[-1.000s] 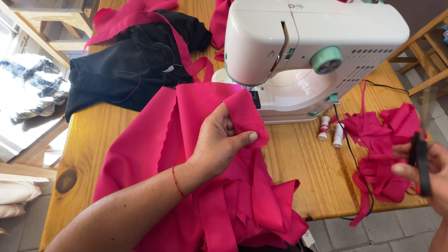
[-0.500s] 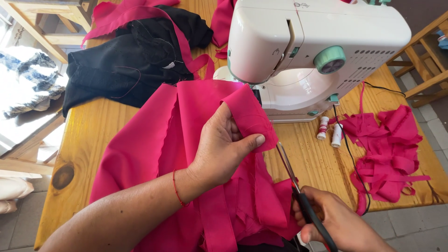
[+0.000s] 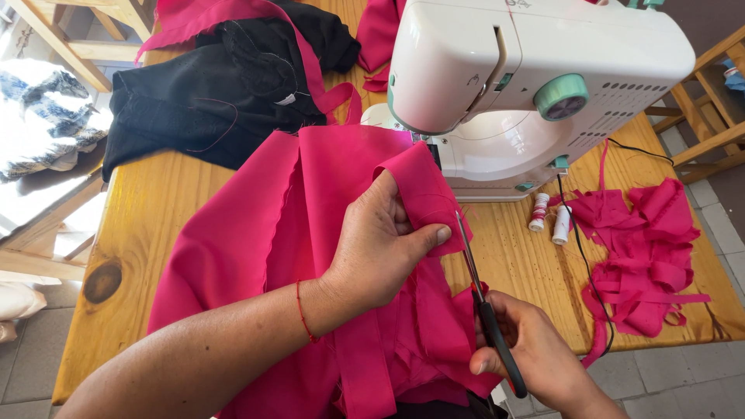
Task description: The person aligns a piece of pink fabric on a wooden table next to a sewing machine. They use scissors to trim the edges of the fabric, cutting away excess material and loose threads.
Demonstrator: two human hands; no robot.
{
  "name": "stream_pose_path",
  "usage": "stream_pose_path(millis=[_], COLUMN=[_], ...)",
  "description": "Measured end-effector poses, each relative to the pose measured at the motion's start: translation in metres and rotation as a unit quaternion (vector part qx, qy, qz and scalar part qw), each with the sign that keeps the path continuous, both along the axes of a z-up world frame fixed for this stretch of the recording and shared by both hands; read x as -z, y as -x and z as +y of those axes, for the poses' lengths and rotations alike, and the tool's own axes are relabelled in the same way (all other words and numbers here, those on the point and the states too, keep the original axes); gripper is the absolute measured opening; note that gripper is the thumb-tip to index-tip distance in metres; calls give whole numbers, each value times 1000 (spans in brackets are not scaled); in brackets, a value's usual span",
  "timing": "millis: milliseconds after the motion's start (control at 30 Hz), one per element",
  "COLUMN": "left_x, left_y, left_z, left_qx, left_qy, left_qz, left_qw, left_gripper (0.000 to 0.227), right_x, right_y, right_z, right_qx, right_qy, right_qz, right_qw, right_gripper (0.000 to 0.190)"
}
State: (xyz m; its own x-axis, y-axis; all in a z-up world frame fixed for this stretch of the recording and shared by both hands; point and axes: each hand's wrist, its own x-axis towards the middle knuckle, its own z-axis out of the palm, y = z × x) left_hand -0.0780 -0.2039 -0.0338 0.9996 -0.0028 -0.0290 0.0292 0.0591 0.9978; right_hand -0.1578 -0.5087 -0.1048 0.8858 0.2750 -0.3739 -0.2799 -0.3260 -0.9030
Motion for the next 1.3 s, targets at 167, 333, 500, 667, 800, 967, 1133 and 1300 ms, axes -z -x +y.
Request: stream_pose_path(millis=[167, 333, 500, 667, 800, 967, 1133, 1300], left_x=[2, 4, 4, -1, -1, 2, -2, -2], left_y=[0, -1, -1, 0, 1, 1, 7, 12], left_z=[-2, -1, -2, 0, -1, -3, -4, -6], left_qx=[14, 20, 29, 31, 34, 40, 45, 59], left_qy=[53, 63, 76, 63, 80, 90, 60, 47], left_qz=[-17, -31, -27, -17, -15, -36, -20, -33], left_qw=[998, 997, 996, 997, 996, 995, 997, 997], left_gripper=[46, 46, 46, 45, 44, 47, 45, 44], right_x=[-1, 7, 15, 14, 14, 18, 6, 10], right_y=[1, 1, 2, 5, 8, 10, 6, 4], right_z=[5, 1, -4, -1, 1, 2, 9, 7], right_qx=[6, -1, -4, -3, 4, 12, -8, -12], right_qy=[10, -16, -6, 19, 9, -11, -39, -19], right_qz=[-21, -21, -41, -61, -59, -45, -39, -48], right_qw=[1000, 1000, 999, 998, 998, 999, 998, 999], right_gripper=[68, 60, 56, 58, 53, 52, 60, 68])
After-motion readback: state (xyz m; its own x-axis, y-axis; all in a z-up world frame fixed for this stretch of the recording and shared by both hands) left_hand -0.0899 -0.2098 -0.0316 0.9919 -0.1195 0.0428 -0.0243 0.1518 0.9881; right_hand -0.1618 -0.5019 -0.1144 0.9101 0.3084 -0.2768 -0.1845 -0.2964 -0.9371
